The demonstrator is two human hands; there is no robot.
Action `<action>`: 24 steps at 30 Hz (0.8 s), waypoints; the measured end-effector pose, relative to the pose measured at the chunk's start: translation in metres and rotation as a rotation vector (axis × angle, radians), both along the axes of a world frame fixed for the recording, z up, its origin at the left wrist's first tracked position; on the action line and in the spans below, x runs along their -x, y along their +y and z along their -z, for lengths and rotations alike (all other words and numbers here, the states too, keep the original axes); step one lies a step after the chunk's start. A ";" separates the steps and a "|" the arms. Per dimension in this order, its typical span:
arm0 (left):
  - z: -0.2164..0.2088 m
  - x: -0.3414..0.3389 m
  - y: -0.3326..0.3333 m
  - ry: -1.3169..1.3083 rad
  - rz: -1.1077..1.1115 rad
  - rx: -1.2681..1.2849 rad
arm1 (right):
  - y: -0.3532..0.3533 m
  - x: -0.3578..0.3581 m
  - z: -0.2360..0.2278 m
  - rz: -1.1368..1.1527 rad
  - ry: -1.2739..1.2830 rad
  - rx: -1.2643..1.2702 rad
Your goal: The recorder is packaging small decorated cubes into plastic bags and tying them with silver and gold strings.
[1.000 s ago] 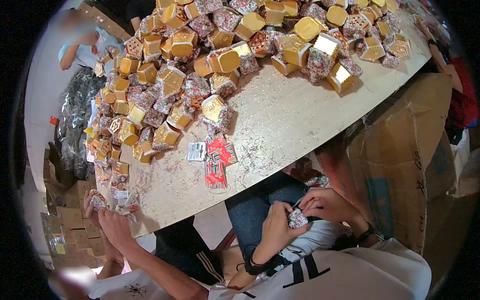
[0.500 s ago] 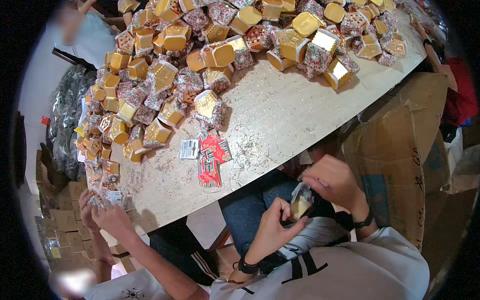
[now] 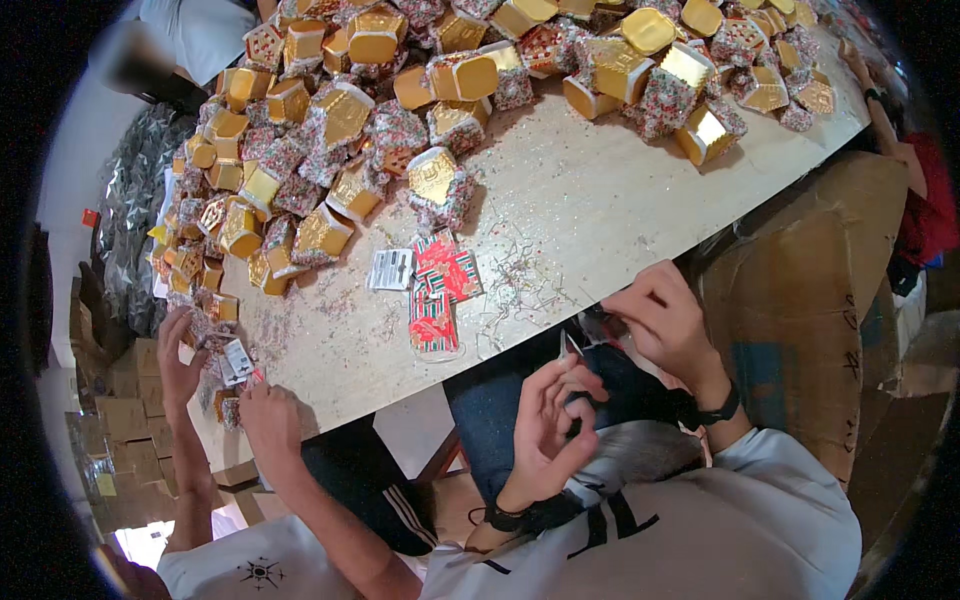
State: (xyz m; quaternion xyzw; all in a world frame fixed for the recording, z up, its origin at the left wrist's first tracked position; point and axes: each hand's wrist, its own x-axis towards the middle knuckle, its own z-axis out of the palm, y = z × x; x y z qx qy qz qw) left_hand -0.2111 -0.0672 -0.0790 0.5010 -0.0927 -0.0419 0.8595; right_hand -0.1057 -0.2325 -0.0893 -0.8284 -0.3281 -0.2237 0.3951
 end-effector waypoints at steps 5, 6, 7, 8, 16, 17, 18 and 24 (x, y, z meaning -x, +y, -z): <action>0.001 -0.001 -0.001 0.012 -0.167 -0.058 | 0.009 0.031 -0.009 -0.037 0.532 -0.394; 0.004 -0.003 -0.004 -0.014 -0.180 -0.093 | 0.006 0.038 -0.009 -0.111 0.946 -0.703; 0.013 -0.003 -0.007 -0.040 -0.192 -0.128 | 0.002 0.041 -0.010 -0.189 1.353 -1.019; 0.013 -0.002 -0.006 -0.042 -0.198 -0.123 | 0.003 0.043 -0.015 -0.254 1.523 -1.029; 0.009 -0.006 0.006 -0.147 -0.370 -0.498 | 0.016 0.055 0.005 -0.254 2.077 -1.230; 0.008 -0.006 0.006 -0.149 -0.374 -0.509 | 0.020 0.055 -0.005 -0.201 2.061 -1.181; 0.008 -0.005 0.007 -0.165 -0.387 -0.502 | 0.023 0.055 -0.013 -0.148 2.046 -1.129; 0.006 0.002 0.000 -0.149 -0.368 -0.528 | 0.012 0.064 -0.006 -0.271 1.884 -1.122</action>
